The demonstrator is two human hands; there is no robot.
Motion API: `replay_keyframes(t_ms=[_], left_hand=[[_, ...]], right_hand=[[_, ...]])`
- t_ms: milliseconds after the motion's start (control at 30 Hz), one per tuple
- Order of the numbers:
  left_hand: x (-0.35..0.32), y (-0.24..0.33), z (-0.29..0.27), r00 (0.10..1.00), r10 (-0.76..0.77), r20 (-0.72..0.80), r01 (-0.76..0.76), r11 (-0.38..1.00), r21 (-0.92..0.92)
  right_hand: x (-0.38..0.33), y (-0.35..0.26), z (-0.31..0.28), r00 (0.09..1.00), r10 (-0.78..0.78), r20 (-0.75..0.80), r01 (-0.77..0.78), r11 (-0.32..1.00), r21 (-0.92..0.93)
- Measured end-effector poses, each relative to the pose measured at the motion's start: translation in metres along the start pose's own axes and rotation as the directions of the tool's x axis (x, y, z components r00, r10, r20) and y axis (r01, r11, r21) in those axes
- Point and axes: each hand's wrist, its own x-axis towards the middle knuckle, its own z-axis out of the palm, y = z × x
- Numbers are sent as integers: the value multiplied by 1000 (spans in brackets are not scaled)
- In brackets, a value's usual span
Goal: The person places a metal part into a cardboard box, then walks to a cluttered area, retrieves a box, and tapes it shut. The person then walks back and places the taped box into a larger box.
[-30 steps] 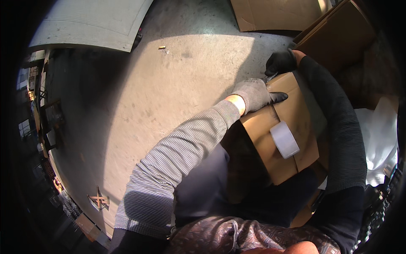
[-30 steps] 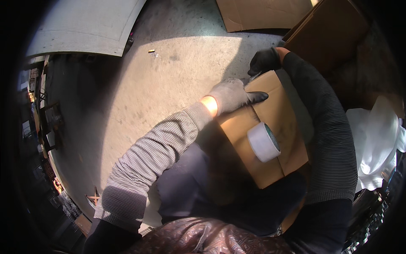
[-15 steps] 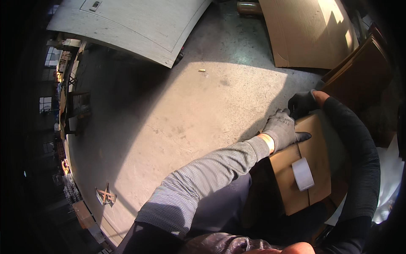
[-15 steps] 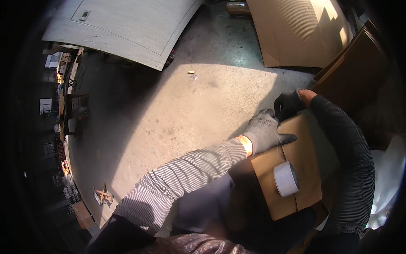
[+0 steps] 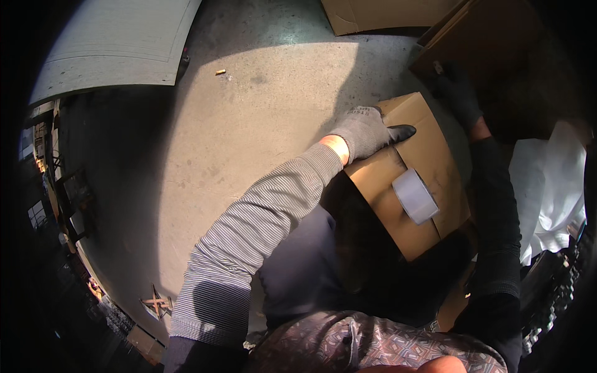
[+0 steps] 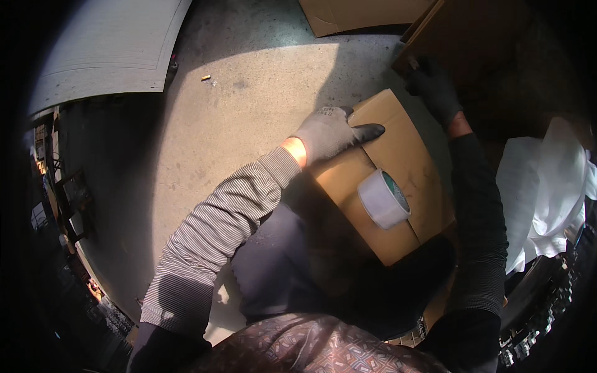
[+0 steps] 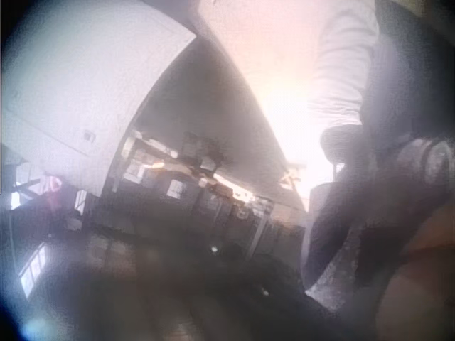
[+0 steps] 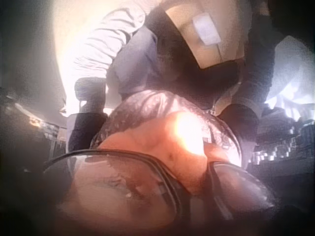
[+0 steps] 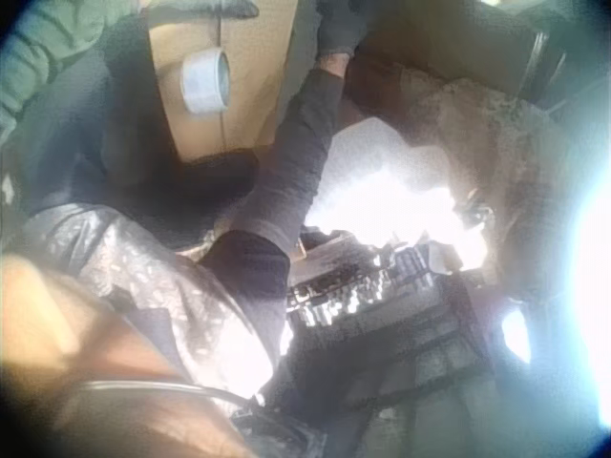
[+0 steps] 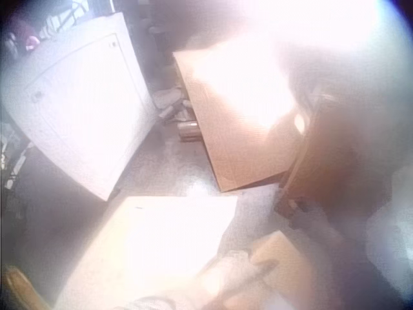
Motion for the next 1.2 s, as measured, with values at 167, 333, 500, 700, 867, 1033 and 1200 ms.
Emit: replay_keyframes(t_ms=[167, 333, 500, 700, 867, 1033, 1200], left_hand=[[7, -5, 2, 998, 16, 62, -15, 1000, -28], [3, -7, 2, 996, 80, 49, -69, 981, -183], [-3, -3, 5, 998, 59, 27, -53, 979, -195], [-4, -2, 8, 997, 77, -8, -77, 992, -102], [-2, -2, 10, 962, 262, -76, -250, 958, 137], [7, -9, 11, 997, 14, -71, -32, 968, -251], [14, -26, 13, 989, 64, -131, -93, 969, -229]], right_hand=[[-196, -132, -2, 996, 83, 30, -87, 983, 160], [-253, -161, 28, 896, 315, 312, -273, 946, -172], [-273, -129, -14, 821, 361, 442, -358, 929, -95], [-369, -78, -76, 900, 419, 116, -399, 902, -166], [-421, -38, -90, 925, 378, 20, -367, 909, -198], [-443, -18, -86, 938, 346, 26, -335, 922, -196], [-435, 20, -89, 942, 330, 61, -314, 930, -191]])
